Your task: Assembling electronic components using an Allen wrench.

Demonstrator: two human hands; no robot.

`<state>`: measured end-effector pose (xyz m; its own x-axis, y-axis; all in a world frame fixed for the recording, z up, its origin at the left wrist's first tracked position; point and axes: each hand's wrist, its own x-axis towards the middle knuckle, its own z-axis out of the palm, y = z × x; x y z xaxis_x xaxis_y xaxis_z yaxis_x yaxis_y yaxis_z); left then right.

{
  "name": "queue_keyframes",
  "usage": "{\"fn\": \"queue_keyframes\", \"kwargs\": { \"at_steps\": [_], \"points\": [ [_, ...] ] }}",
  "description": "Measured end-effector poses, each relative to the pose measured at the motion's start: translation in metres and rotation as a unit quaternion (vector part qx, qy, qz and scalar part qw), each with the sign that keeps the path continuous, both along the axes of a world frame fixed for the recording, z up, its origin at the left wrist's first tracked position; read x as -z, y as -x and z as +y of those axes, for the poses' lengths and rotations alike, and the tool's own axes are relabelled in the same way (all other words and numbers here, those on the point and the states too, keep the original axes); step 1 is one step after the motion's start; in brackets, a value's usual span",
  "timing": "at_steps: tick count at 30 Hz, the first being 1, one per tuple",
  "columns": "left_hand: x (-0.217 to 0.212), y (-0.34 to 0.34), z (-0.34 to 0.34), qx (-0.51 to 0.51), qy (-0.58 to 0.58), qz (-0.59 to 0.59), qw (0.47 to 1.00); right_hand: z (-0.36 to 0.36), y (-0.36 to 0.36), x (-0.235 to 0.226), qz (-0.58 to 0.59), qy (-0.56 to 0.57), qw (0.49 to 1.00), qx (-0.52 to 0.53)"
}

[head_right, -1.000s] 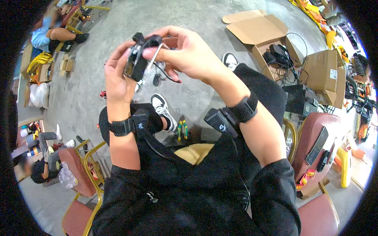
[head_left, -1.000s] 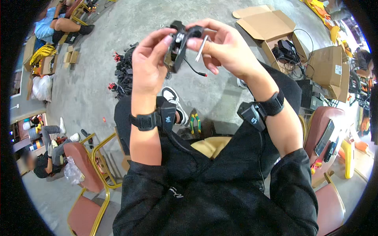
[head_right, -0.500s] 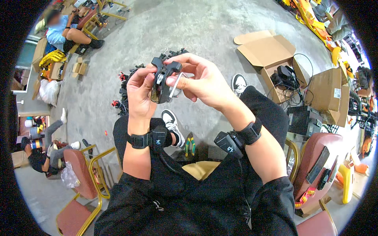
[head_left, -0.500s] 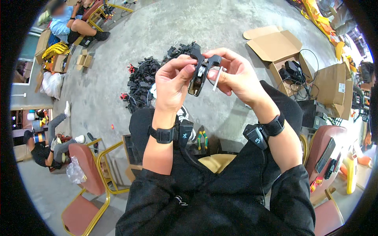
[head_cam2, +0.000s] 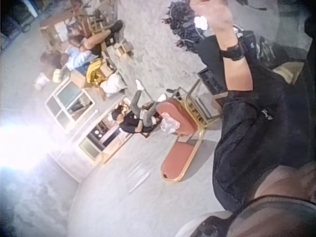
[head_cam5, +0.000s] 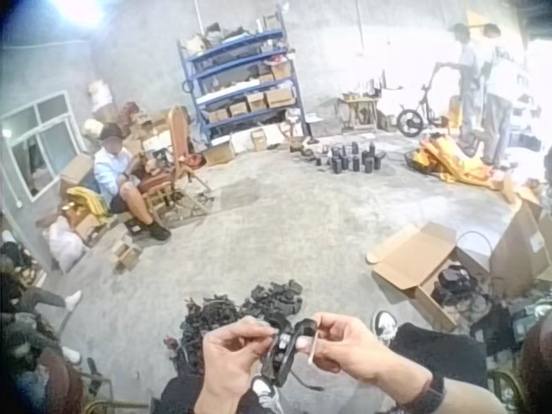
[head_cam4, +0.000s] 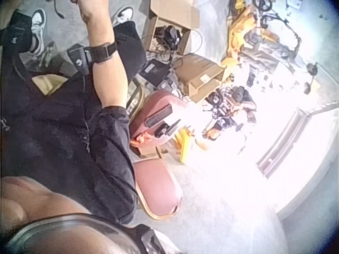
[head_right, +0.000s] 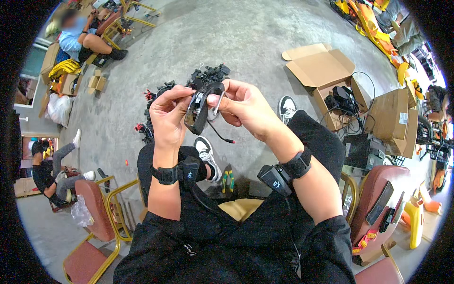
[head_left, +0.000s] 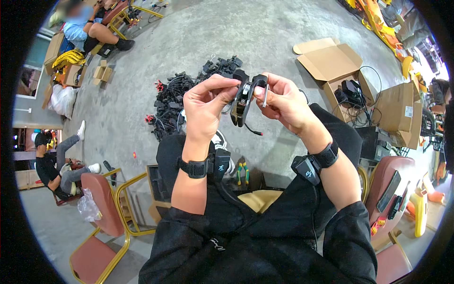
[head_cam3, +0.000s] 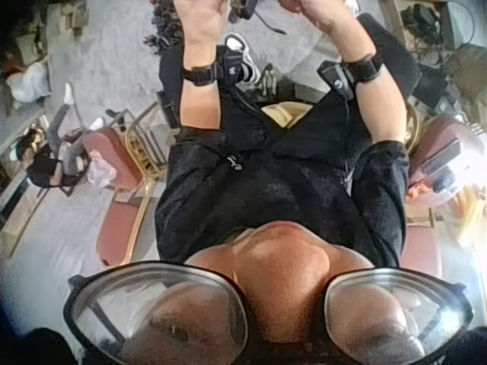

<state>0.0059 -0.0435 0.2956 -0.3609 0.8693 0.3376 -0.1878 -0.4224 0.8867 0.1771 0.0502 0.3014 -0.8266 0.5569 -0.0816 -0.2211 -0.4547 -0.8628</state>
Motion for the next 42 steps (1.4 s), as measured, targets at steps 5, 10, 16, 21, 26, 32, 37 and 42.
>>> {"fn": "queue_keyframes", "kwargs": {
  "at_steps": [5,10,16,21,26,32,37,42],
  "points": [
    [-0.005,-0.001,0.003,-0.014,-0.037,0.017,0.999,-0.005,0.001,0.001,0.007,0.001,1.000,0.027],
    [0.004,-0.001,0.001,0.015,-0.041,-0.041,0.998,-0.003,0.002,0.006,0.072,-0.036,0.995,0.066],
    [0.137,0.027,0.021,-0.091,0.217,0.094,0.967,0.012,-0.015,-0.001,0.087,-0.065,0.988,0.107],
    [0.317,-0.005,-0.056,0.193,0.722,0.349,0.566,0.015,-0.023,-0.006,0.116,-0.079,0.982,0.124],
    [0.397,-0.030,-0.158,0.198,0.687,0.515,0.473,0.011,-0.017,-0.005,0.096,-0.078,0.984,0.126],
    [0.402,-0.026,-0.154,0.322,0.738,0.314,0.503,0.010,-0.006,-0.009,0.113,-0.202,0.953,0.195],
    [0.352,-0.004,-0.105,0.312,0.744,-0.008,0.591,0.027,-0.030,-0.020,0.066,-0.226,0.953,0.193],
    [0.219,0.005,-0.024,0.262,0.583,0.039,0.768,0.049,-0.061,-0.023,0.086,-0.174,0.954,0.231]
  ]
}}
